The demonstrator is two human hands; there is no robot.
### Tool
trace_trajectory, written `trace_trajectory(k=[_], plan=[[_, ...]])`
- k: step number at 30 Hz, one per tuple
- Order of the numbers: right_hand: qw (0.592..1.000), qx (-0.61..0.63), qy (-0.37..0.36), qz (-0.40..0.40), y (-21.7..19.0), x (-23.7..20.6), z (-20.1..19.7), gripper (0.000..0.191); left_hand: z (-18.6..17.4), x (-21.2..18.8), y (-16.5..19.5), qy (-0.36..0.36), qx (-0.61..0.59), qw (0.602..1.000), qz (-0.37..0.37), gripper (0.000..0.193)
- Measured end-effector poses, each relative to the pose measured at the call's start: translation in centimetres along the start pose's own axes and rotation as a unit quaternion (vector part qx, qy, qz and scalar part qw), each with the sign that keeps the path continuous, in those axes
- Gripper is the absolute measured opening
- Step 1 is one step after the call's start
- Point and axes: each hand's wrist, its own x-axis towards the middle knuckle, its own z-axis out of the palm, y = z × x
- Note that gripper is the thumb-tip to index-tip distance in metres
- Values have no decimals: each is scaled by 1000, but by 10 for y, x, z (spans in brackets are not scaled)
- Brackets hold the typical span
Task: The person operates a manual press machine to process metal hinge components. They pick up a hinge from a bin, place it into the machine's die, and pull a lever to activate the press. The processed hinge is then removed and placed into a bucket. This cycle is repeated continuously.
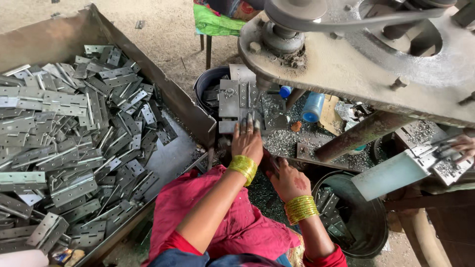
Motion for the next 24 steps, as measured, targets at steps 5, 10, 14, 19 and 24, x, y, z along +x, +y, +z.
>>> trace_trajectory(k=[5,10,14,19,24], plan=[[999,25,-22,-34,16,30,8,64,-23,25,-4,-115,123,986,-5,70],[996,84,-22,16,45,27,62,60,-24,39,-1,-92,158,983,7,69],[990,116,6,85,60,4,121,51,-20,32,0,-13,148,989,-1,71],[983,159,40,81,77,2,138,54,-28,7,-7,-32,35,999,2,55],[994,99,37,29,89,24,128,51,-23,20,-6,25,82,996,-8,64]])
